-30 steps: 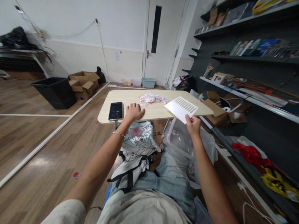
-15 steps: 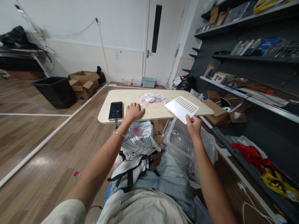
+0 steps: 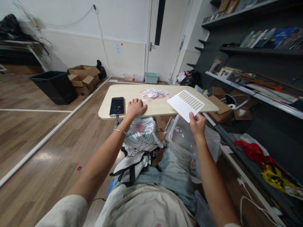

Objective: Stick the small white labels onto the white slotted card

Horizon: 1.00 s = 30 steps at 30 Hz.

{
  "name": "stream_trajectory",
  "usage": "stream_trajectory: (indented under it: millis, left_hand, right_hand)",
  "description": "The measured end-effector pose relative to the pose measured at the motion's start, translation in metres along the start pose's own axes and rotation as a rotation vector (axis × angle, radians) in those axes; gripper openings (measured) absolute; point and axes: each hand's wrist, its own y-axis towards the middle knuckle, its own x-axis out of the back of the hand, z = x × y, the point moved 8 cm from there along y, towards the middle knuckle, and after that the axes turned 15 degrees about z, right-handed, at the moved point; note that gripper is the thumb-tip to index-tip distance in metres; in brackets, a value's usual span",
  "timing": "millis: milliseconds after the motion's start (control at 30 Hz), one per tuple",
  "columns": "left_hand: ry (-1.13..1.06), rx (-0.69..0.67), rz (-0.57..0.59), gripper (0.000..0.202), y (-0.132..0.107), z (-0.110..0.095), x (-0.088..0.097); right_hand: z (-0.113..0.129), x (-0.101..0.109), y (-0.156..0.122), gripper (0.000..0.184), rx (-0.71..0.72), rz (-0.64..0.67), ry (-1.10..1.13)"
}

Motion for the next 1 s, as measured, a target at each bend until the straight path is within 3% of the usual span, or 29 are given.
stream_trajectory:
  millis: [267,1000]
  left_hand:
    - [0.040,0.005,0.058,0.061,0.003,-0.002,-0.003]
    - [-0.024,0.006,0.030,0.054,0.004,0.002,-0.002]
  right_hand:
    - [-0.015,0.000,0.009,0.055,-0.036,0.007,0.081]
    - [-0.003,-0.006,0.009,0.051,-0.017,0.023,0.059]
